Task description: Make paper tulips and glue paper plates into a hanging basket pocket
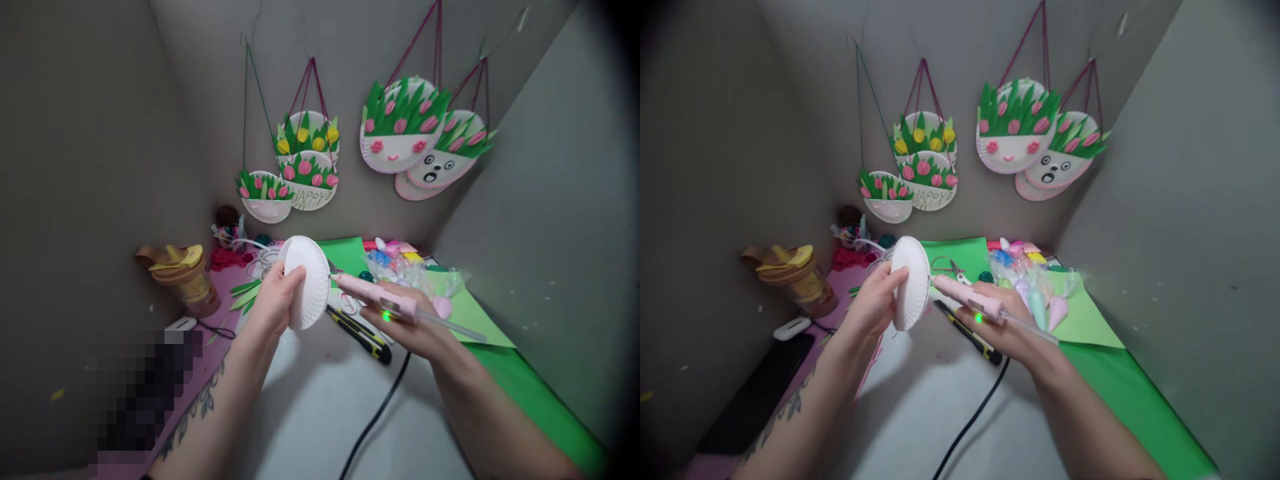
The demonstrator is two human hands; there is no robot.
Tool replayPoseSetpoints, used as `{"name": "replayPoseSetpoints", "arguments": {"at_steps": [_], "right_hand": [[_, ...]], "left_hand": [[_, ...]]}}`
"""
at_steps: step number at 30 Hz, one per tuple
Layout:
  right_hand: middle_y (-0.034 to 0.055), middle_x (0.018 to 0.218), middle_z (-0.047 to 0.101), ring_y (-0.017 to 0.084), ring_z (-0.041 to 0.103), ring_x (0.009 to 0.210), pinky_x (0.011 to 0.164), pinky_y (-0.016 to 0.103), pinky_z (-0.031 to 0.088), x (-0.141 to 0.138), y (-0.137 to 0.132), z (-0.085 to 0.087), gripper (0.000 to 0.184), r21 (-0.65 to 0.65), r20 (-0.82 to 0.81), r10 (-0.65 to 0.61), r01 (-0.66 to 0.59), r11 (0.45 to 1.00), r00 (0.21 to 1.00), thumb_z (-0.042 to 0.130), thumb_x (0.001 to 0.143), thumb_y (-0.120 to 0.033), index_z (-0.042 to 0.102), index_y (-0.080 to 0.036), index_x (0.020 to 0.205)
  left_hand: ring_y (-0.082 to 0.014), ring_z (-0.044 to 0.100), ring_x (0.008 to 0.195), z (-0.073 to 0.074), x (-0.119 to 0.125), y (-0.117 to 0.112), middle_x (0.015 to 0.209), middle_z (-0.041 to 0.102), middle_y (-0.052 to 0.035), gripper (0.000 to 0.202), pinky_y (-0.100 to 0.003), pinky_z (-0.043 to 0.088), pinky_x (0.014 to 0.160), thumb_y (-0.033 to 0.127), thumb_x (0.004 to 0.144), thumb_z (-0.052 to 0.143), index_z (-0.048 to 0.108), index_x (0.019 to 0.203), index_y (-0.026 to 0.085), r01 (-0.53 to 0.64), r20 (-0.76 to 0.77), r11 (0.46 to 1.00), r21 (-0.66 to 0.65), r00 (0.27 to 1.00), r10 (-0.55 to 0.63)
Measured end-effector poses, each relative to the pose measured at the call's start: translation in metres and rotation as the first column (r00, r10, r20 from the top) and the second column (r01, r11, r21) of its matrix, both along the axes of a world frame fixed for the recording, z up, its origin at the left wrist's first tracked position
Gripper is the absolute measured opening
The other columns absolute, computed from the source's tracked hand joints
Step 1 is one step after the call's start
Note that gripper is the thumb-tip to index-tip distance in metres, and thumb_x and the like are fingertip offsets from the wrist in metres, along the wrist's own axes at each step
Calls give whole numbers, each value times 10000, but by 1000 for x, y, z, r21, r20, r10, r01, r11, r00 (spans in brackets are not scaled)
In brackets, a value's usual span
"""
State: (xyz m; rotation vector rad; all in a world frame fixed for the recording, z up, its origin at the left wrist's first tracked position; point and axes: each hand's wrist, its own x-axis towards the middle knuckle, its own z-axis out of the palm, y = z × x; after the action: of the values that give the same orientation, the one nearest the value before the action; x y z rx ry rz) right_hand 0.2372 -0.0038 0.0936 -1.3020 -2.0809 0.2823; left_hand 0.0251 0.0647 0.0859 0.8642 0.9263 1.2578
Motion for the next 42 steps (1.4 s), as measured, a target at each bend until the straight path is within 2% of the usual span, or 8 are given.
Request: {"name": "replayPoseSetpoints", "arguments": {"at_steps": [3,8,13,16,21,25,38,42], "right_hand": [[14,673,609,160,571,597,556,295,462,0,1,1,209,-45,21,9,-8,999,1000,553,864,-376,686,-215,877],[23,748,643,172,596,694,612,288,480,0,1,-1,251,-53,-15,34,-35,998,999,530,886,-359,671,-255,1066],[14,716,617,151,571,637,584,280,455,1,1,-1,212,-67,14,42,-41,997,999,542,872,-339,688,-228,977],[10,713,625,157,581,640,599,285,462,1,1,-1,254,-107,40,107,-102,989,993,539,874,-359,688,-248,1047],[31,781,663,165,601,677,609,279,478,-2,3,-1,292,-79,3,59,-59,995,998,531,878,-351,667,-250,1116],[16,699,649,157,587,617,569,276,466,-4,2,0,233,-75,48,148,-144,987,988,534,869,-328,706,-241,1000],[24,789,680,164,620,682,607,268,488,-7,0,-3,302,-56,14,26,-25,998,1000,542,874,-331,663,-256,1141],[4,746,666,162,617,664,607,275,489,-6,1,-2,298,-67,51,138,-134,989,989,525,882,-321,670,-279,1140]], "left_hand": [[-131,546,622,0,0,1,690,609,29,349,-254,421,637,309,607,745,579,880,166,-19,8,1000,4,1000,19],[-148,570,654,0,0,0,714,623,14,348,-265,438,651,322,613,744,574,872,166,-23,-7,1000,13,1000,23],[-145,566,654,-1,1,0,733,624,11,325,-266,446,652,315,629,731,575,872,167,-54,-3,998,20,999,54],[-142,565,659,-3,0,2,722,620,11,306,-255,443,644,310,631,729,577,850,161,-78,12,996,37,997,78],[-144,578,690,-4,0,3,770,646,-7,306,-251,448,654,303,636,725,577,859,155,-102,10,994,30,995,102],[-154,595,718,-4,-1,4,795,652,-14,317,-262,457,680,300,640,716,573,884,157,-124,36,992,21,992,124],[-173,600,725,-4,-1,4,738,624,6,292,-300,463,715,306,635,723,558,831,166,-139,29,989,41,990,138],[-157,581,698,-2,-2,4,746,627,1,284,-283,452,693,305,639,721,562,824,158,-137,28,990,26,990,137]]}}
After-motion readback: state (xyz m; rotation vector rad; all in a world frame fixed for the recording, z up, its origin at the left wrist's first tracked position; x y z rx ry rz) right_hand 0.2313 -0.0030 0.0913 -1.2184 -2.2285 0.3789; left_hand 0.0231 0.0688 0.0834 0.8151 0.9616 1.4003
